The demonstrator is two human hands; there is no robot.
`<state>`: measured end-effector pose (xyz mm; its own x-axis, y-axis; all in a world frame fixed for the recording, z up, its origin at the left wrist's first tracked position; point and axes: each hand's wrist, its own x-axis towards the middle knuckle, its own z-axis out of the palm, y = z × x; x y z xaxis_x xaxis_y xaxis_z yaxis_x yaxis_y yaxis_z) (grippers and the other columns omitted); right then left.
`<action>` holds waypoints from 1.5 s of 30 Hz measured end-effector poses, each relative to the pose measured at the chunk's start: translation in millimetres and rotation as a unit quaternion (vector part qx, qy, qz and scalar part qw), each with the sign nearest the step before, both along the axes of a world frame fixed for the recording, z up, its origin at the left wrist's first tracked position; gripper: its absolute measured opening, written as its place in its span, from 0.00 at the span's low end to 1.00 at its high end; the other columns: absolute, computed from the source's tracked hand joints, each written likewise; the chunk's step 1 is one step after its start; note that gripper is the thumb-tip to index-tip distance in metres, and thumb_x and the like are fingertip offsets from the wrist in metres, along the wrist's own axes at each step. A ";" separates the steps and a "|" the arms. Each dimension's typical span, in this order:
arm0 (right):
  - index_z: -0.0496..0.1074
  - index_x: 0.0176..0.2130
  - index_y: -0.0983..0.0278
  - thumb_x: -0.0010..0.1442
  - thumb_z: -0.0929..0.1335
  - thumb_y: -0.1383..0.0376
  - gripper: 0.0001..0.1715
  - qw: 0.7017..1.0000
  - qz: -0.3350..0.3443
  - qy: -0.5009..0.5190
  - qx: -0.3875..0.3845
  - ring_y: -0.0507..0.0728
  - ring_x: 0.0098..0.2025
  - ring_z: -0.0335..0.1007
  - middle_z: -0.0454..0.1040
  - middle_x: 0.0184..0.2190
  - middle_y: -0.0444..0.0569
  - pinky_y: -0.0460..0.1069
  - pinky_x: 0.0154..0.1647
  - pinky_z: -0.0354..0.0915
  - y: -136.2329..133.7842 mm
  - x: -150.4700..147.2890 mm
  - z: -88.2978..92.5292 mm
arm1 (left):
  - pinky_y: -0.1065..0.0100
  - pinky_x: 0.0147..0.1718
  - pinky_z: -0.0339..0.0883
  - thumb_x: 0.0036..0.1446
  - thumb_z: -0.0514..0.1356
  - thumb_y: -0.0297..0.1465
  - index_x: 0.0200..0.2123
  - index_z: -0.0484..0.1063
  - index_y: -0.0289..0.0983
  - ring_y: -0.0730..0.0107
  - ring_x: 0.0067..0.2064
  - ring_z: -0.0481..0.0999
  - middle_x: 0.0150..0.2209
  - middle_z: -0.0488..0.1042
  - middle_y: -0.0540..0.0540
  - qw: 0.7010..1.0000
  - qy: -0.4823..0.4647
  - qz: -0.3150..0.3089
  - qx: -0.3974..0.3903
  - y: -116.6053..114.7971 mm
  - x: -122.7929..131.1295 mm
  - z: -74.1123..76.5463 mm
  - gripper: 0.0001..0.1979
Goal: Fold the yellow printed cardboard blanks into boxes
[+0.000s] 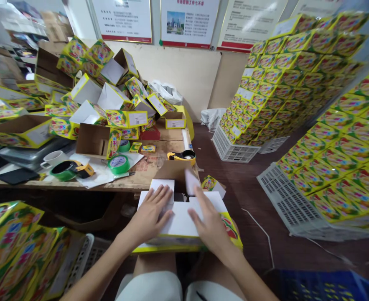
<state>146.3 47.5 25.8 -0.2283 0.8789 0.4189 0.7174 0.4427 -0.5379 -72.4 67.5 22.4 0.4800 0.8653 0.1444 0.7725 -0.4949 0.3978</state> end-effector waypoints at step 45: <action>0.71 0.37 0.61 0.49 0.67 0.44 0.26 0.917 -0.073 0.333 -0.207 0.59 0.35 0.71 0.75 0.33 0.50 0.50 0.33 0.66 61.0 48.2 33.2 | 0.50 0.63 0.29 0.45 0.64 0.26 0.61 0.56 0.37 0.52 0.67 0.37 0.68 0.41 0.45 0.935 -0.132 0.032 0.328 59.3 -63.0 237.0 0.39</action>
<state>194.5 108.5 59.0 0.0903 0.9948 0.0468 0.2048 0.0274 -0.9784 -135.3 126.8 259.4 0.3021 0.5752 0.7602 0.7265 -0.6552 0.2070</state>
